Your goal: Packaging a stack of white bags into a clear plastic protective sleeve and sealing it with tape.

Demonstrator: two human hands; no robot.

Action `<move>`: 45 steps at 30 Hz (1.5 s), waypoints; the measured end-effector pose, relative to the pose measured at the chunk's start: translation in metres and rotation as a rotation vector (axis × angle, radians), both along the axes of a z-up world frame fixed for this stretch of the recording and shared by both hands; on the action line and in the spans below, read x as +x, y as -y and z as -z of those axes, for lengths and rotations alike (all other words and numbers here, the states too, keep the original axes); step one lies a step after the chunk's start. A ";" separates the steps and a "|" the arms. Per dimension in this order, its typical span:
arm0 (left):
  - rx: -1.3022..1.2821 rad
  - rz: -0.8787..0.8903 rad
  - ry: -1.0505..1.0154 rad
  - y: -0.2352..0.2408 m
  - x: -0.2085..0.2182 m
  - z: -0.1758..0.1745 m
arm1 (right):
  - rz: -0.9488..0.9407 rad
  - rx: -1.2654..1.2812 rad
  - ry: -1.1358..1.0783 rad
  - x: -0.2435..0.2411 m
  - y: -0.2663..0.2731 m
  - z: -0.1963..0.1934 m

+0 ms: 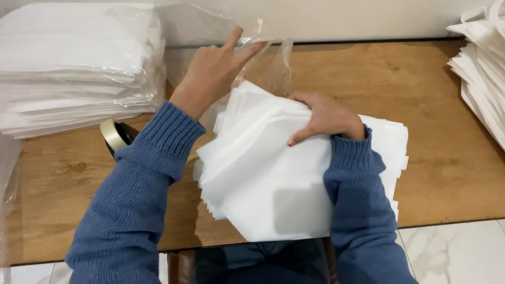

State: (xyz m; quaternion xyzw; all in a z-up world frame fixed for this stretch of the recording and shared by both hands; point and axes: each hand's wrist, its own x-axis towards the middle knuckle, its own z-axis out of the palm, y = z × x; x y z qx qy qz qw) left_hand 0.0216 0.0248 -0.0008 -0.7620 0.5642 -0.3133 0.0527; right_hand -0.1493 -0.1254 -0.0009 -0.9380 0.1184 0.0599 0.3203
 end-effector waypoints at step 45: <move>-0.717 0.145 -0.897 -0.026 0.004 0.156 | 0.303 0.330 0.201 0.008 0.086 0.036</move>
